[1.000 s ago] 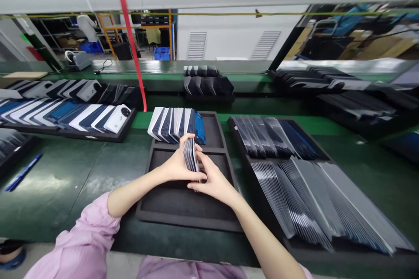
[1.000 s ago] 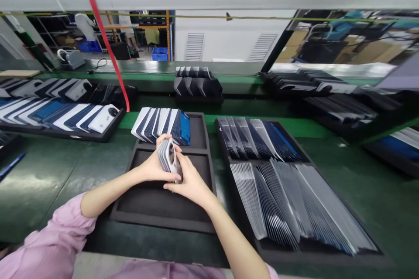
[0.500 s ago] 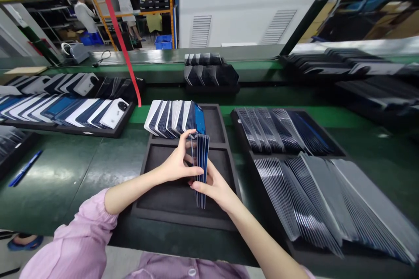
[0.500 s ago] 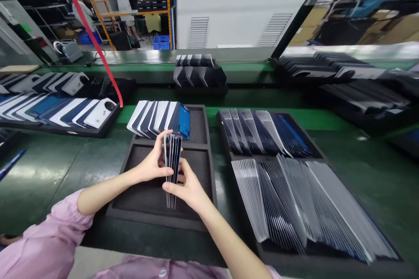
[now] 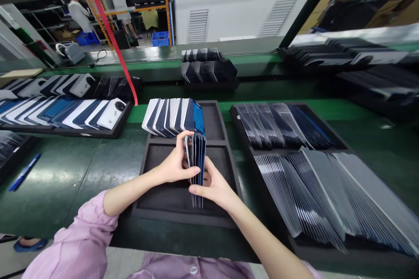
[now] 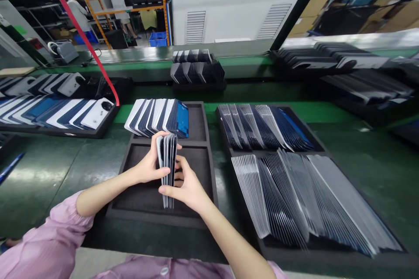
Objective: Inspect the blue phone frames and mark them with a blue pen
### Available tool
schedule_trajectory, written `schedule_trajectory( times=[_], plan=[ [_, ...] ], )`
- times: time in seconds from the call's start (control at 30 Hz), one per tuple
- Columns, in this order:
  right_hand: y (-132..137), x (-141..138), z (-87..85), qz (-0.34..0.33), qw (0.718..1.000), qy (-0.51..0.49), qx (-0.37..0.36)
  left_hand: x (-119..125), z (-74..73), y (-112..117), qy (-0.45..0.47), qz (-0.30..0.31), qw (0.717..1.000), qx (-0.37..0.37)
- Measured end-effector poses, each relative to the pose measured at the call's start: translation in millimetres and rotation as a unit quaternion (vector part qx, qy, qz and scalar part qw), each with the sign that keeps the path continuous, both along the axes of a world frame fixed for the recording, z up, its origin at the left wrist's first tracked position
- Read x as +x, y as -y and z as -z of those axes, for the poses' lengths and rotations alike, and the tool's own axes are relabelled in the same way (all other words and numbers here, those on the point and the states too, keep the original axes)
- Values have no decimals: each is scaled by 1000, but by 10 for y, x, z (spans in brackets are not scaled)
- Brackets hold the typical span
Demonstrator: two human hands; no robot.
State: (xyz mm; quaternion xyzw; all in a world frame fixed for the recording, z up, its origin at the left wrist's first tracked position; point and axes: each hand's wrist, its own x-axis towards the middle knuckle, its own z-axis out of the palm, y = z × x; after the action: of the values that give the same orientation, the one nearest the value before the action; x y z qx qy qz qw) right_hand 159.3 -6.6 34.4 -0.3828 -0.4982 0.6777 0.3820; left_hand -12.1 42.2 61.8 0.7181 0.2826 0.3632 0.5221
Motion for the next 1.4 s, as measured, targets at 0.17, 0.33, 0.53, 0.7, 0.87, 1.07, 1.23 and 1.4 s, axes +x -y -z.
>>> schedule_trajectory(
  times=[0.17, 0.33, 0.53, 0.7, 0.87, 1.07, 1.23, 1.4],
  plan=[
    [-13, 20, -27, -14, 1000, -1, -12, -9, -1, 2, -28, -13, 1000, 5],
    [-24, 38, -24, -23, 1000, 0, -20, -12, 22, -5, -43, -16, 999, 8],
    [-27, 45, -38, -31, 999, -7, -21, -9, -60, 4, -63, -4, 998, 0],
    [-24, 45, -44, -31, 999, -6, -20, -19, -118, 23, -66, 0, 998, -10],
    [-17, 28, -25, -28, 999, -4, -21, -9, -86, 19, -54, -5, 998, -30],
    [-6, 12, -23, -12, 1000, 29, -4, -4, -39, 24, -37, -8, 998, -50],
    [4, -5, -63, 9, 997, 74, 21, -6, 43, 8, 3, 7, 1000, -18],
    [0, 12, -78, 66, 977, 96, 181, -3, -3, 12, 49, 12, 990, 131]
  ],
)
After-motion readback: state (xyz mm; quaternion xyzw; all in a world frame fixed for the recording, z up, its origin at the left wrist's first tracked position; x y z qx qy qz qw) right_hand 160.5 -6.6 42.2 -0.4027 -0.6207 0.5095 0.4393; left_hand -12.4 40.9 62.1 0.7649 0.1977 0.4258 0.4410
